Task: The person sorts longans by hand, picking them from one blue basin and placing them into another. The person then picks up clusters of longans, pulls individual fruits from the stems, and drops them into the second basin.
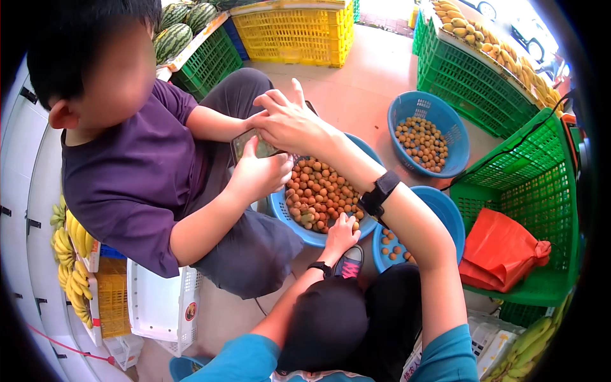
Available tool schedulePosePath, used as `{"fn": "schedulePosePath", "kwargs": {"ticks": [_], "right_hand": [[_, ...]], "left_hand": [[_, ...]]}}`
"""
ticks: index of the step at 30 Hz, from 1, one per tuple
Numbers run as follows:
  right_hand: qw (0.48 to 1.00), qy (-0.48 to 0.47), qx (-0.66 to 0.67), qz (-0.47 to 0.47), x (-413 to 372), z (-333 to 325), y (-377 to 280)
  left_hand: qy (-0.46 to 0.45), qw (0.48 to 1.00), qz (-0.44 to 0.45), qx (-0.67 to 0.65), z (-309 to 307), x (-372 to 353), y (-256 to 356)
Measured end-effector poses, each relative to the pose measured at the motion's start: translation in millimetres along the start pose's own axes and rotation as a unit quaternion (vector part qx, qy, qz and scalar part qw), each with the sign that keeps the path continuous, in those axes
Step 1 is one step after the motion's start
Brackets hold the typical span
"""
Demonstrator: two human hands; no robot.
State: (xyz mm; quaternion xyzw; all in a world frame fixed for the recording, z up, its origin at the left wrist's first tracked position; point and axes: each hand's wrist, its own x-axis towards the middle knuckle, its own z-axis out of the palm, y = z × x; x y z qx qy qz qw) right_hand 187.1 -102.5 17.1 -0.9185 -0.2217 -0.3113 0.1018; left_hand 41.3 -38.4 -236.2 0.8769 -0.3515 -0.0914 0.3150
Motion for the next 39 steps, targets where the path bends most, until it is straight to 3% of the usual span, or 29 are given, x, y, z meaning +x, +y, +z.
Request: {"fn": "schedulePosePath", "kwargs": {"ticks": [12, 18, 20, 23, 24, 26, 27, 28, 29, 30, 31, 32, 33, 35, 36, 38, 39], "right_hand": [[0.999, 0.032, 0.007, 0.036, -3, -21, 16], [0.995, -0.075, 0.016, -0.069, -7, -24, 0], [0.996, -0.046, 0.019, -0.073, -4, -15, 0], [0.999, -0.020, 0.011, -0.038, 2, -22, 7], [0.998, 0.048, 0.012, -0.027, 2, -27, 12], [0.993, 0.076, 0.043, 0.080, 3, -43, 25], [0.947, 0.128, 0.267, 0.126, -4, -55, 29], [0.848, 0.172, 0.474, 0.165, -12, -70, 31], [0.787, 0.125, 0.536, 0.280, -24, -97, 22], [0.788, 0.123, 0.532, 0.283, -34, -111, 17], [0.628, 0.044, 0.709, 0.318, -42, -120, 11], [0.429, -0.032, 0.840, 0.330, -49, -131, 6], [0.432, -0.029, 0.838, 0.333, -56, -146, -4], [0.436, 0.093, 0.807, 0.387, -69, -173, -22], [0.439, 0.092, 0.805, 0.388, -81, -180, -26], [0.661, 0.083, 0.684, 0.297, -116, -202, -25], [0.695, 0.017, 0.673, 0.253, -149, -203, -8]], "left_hand": [[-0.004, 1.000, -0.013, -0.016, -2, -1, 2], [-0.003, 1.000, -0.018, -0.025, -2, -1, 4], [0.002, 1.000, -0.018, -0.021, -3, 0, 3], [-0.005, 0.999, -0.025, -0.032, -3, -1, 4], [-0.003, 0.999, -0.025, -0.033, -2, -1, 4], [0.013, 0.999, -0.019, -0.025, 1, -1, 2], [0.009, 0.999, -0.017, -0.025, 2, -1, 2], [0.006, 1.000, -0.017, -0.026, 1, -1, 2], [0.004, 1.000, -0.015, -0.022, 1, 0, 2], [0.012, 1.000, -0.009, -0.019, 2, 0, 2], [0.013, 1.000, -0.011, -0.014, 1, -1, 2], [0.013, 1.000, -0.009, -0.008, 0, -1, 3], [0.006, 1.000, -0.014, 0.001, 2, 0, 2], [0.005, 1.000, -0.014, -0.002, 1, 1, 2], [0.006, 1.000, -0.015, -0.004, 0, 0, 3], [0.007, 1.000, -0.014, -0.004, 0, 0, 2], [0.010, 1.000, -0.014, -0.004, 2, 0, 2]]}}
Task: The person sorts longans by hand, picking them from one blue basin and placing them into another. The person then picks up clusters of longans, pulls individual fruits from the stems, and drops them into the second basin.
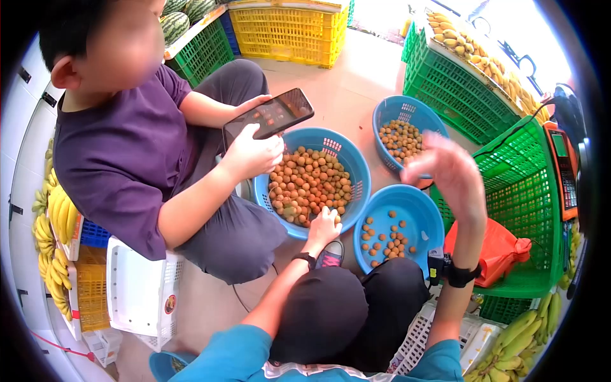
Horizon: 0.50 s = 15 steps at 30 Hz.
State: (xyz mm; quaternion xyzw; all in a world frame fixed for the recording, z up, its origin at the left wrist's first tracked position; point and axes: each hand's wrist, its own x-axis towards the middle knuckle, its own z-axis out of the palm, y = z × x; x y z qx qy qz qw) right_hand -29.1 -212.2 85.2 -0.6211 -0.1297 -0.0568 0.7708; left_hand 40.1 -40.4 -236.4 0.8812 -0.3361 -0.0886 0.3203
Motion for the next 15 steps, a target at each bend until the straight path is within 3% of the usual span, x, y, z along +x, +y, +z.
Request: {"fn": "schedulePosePath", "kwargs": {"ticks": [1, 3, 4, 5, 6, 7, 8, 9, 10, 15], "right_hand": [[0.996, -0.073, -0.047, 0.005, -22, -27, 22], [0.964, 0.105, -0.160, 0.182, -64, -31, 59], [0.905, 0.179, -0.314, 0.223, -97, -39, 99], [0.783, 0.139, -0.549, 0.258, -145, -55, 138], [0.661, 0.021, -0.596, 0.455, -144, -29, 116], [0.693, 0.033, -0.568, 0.443, -168, -18, 118], [0.866, 0.219, -0.342, 0.291, -197, 2, 123], [0.856, 0.333, -0.324, 0.225, -197, 42, 102], [0.849, 0.369, -0.320, 0.202, -208, 60, 98], [0.823, 0.418, -0.308, 0.232, -265, 91, 109]], "left_hand": [[0.002, 1.000, 0.001, 0.001, 1, 0, -1], [0.002, 1.000, 0.007, 0.002, 3, 0, -2], [-0.002, 1.000, 0.011, 0.002, 3, -1, -2], [-0.004, 1.000, 0.015, 0.004, 2, 0, -1], [0.007, 1.000, 0.029, 0.001, 2, 0, -2], [0.010, 0.999, 0.032, 0.002, 1, 2, -2], [0.006, 0.999, 0.032, 0.012, 1, 1, -2], [0.001, 0.999, 0.032, 0.022, 1, -1, -1], [0.006, 0.999, 0.036, 0.025, 0, -1, -2], [-0.029, 0.996, 0.070, 0.055, -7, 3, -7]]}}
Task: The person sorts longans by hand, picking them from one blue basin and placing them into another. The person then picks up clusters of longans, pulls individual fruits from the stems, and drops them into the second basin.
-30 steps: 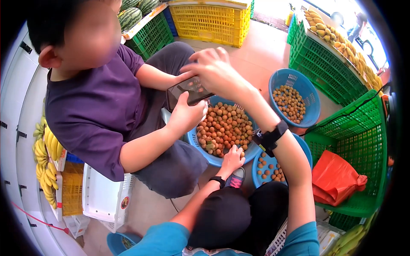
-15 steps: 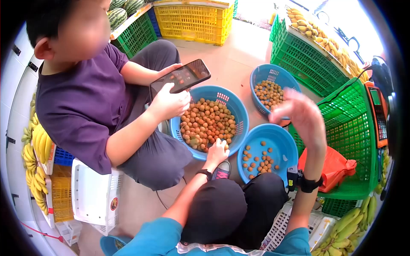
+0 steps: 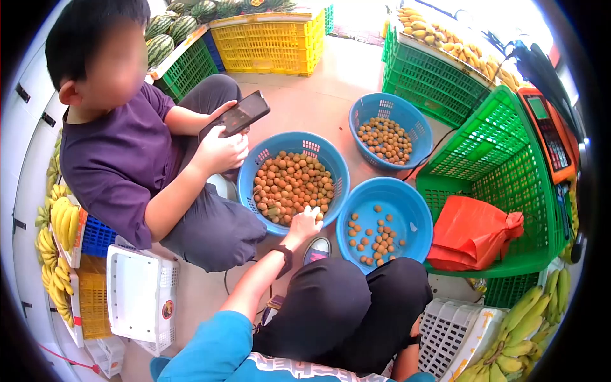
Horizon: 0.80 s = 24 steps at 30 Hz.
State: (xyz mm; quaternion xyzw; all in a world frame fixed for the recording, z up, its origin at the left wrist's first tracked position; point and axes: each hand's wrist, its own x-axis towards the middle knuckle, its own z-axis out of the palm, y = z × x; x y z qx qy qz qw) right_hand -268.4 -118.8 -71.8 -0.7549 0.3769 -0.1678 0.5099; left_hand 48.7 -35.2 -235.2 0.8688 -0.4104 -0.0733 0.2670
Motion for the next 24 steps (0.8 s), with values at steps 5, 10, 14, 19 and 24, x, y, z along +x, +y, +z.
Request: {"fn": "schedulePosePath", "kwargs": {"ticks": [5, 10, 14, 19, 24], "right_hand": [[1.000, 0.014, 0.018, 0.017, -7, -3, 20], [0.999, 0.014, 0.036, 0.023, -2, -2, 37], [0.998, 0.009, 0.049, 0.037, -2, 1, 46], [0.996, 0.001, 0.076, 0.053, 2, 5, 61], [0.990, -0.013, 0.117, 0.082, 13, 6, 86]], "left_hand": [[-0.058, 0.994, 0.083, 0.034, 2, 4, -6], [-0.116, 0.989, 0.090, -0.018, -10, 4, -6], [-0.127, 0.987, 0.072, -0.072, -12, 3, 3], [-0.071, 0.993, -0.004, -0.096, -4, 4, 11], [0.059, 0.914, -0.142, -0.376, 26, 33, -3]]}}
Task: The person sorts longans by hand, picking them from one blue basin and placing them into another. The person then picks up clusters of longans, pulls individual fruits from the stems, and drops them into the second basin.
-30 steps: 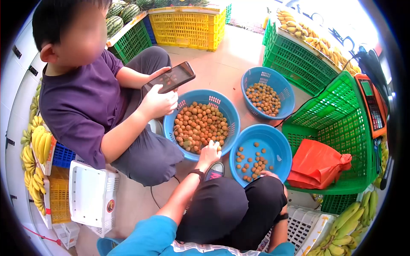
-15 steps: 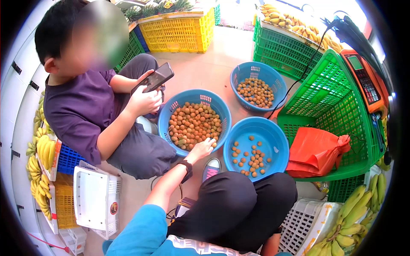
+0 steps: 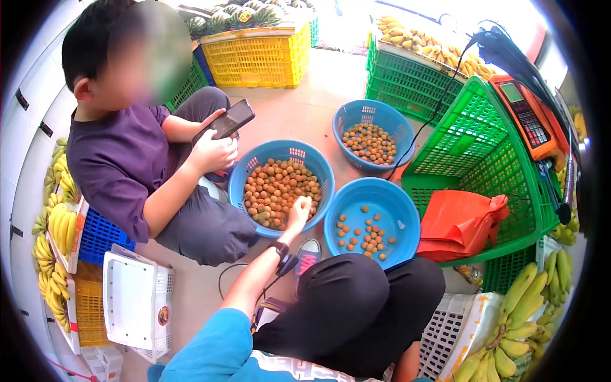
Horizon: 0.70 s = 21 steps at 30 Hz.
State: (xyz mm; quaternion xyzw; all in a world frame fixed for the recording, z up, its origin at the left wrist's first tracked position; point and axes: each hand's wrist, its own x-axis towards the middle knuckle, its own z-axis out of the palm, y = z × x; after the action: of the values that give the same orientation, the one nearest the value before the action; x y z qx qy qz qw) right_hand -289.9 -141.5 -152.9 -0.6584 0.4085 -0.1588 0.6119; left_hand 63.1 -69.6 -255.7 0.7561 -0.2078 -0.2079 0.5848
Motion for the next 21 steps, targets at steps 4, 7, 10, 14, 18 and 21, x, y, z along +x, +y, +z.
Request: {"fn": "schedulePosePath", "kwargs": {"ticks": [4, 7, 10, 14, 18, 21], "right_hand": [[0.997, -0.015, 0.061, 0.036, 23, -3, 22], [0.991, -0.024, 0.120, 0.057, 45, -5, 41], [0.979, -0.035, 0.187, 0.069, 67, -12, 61], [0.949, -0.073, 0.307, 0.027, 113, -29, 97], [0.973, -0.153, 0.135, 0.106, 129, -66, 15], [0.980, -0.130, 0.104, 0.113, 109, -57, -66]], "left_hand": [[-0.025, 0.789, -0.284, -0.545, 6, 6, 61], [-0.080, 0.749, -0.265, -0.602, 11, -1, 91], [-0.135, 0.684, -0.298, -0.652, 12, -11, 103], [-0.223, 0.637, -0.309, -0.670, 11, -28, 137], [-0.310, 0.609, -0.264, -0.681, -1, -30, 183], [-0.345, 0.576, -0.238, -0.702, -11, -26, 203]]}}
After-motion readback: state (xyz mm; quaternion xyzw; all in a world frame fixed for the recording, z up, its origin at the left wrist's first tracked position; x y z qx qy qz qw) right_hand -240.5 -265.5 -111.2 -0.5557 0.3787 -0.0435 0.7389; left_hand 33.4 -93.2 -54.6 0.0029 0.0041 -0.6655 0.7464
